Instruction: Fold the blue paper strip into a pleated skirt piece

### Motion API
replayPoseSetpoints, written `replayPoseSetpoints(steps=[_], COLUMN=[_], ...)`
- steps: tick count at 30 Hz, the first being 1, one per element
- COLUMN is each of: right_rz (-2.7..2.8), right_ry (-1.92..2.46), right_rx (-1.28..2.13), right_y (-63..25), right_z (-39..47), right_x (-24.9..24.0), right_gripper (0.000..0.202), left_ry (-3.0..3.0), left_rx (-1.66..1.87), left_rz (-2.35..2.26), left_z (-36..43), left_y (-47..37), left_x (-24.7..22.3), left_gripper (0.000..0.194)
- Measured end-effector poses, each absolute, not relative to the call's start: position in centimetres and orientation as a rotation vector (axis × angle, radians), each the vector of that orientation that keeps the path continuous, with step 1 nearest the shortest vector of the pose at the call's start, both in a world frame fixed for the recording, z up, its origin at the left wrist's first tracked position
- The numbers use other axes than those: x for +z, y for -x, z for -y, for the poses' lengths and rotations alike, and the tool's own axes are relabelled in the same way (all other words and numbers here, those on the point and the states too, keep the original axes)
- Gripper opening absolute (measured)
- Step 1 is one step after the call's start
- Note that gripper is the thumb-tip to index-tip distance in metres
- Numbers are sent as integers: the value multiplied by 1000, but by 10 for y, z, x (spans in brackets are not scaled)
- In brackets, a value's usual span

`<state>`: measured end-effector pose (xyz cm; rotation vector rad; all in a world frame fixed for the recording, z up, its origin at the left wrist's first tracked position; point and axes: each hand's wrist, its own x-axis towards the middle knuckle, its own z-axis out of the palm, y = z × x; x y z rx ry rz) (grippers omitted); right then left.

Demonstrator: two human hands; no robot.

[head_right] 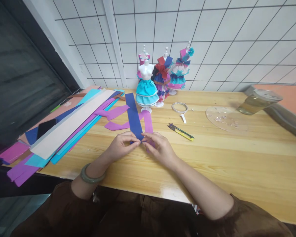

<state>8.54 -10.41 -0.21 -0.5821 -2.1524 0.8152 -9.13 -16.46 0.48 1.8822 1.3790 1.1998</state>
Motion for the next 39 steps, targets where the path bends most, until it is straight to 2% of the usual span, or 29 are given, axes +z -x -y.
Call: replayPoseSetpoints(steps=[15, 22, 30, 39], right_rz=[2078, 2061, 2053, 2048], right_ry=[657, 683, 688, 692], right_rx=[791, 807, 797, 803], right_y=[-90, -91, -90, -90], right_z=[100, 99, 99, 99], right_x=[-5, -3, -4, -5], right_gripper=[30, 29, 29, 29], left_ry=[-1869, -2015, -1941, -1806], left_rx=[1221, 1230, 1294, 1310], left_rz=[-1472, -1442, -1446, -1513], left_z=[166, 166, 166, 164], left_y=[94, 95, 94, 96], left_x=[7, 11, 9, 5], left_gripper=[16, 27, 10, 10])
